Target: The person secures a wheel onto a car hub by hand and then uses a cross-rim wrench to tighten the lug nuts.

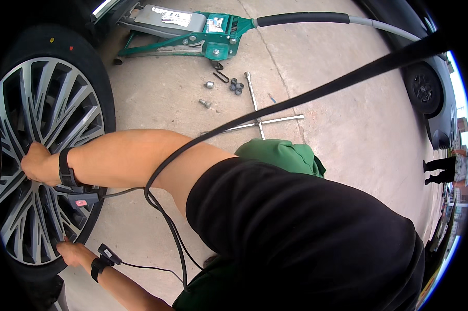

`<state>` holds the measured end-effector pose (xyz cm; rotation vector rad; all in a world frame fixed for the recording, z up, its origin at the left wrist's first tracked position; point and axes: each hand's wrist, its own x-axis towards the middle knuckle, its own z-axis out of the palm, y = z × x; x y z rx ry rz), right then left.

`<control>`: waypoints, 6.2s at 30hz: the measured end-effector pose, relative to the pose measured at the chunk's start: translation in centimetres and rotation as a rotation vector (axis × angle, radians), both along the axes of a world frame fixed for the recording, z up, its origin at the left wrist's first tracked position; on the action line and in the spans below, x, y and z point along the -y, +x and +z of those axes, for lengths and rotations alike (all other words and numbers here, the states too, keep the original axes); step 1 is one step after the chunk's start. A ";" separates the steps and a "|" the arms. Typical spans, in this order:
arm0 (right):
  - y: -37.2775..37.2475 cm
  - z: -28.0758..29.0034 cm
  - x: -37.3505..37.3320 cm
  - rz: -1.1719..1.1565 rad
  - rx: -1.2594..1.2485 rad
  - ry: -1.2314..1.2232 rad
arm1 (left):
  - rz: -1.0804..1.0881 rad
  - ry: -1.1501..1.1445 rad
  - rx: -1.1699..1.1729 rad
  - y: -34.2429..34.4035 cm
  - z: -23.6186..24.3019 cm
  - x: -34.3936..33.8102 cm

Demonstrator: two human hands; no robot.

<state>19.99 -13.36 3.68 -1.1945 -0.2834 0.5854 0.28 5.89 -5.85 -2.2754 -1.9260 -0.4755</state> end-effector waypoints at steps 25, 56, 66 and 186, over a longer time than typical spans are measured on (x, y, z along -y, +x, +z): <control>4.7 -32.3 42.4 -0.210 0.304 -1.340 | -0.155 -0.079 0.542 7.1 1.0 7.6; -4.4 4.6 12.5 0.232 -0.202 0.246 | -0.072 -0.024 0.820 9.3 -3.3 4.5; -10.9 0.4 -0.4 0.401 -0.202 0.070 | 0.026 -0.380 1.021 1.7 -0.2 1.6; -7.2 -4.9 -5.5 -0.349 0.678 -0.488 | -0.319 -1.102 1.442 0.0 4.6 5.4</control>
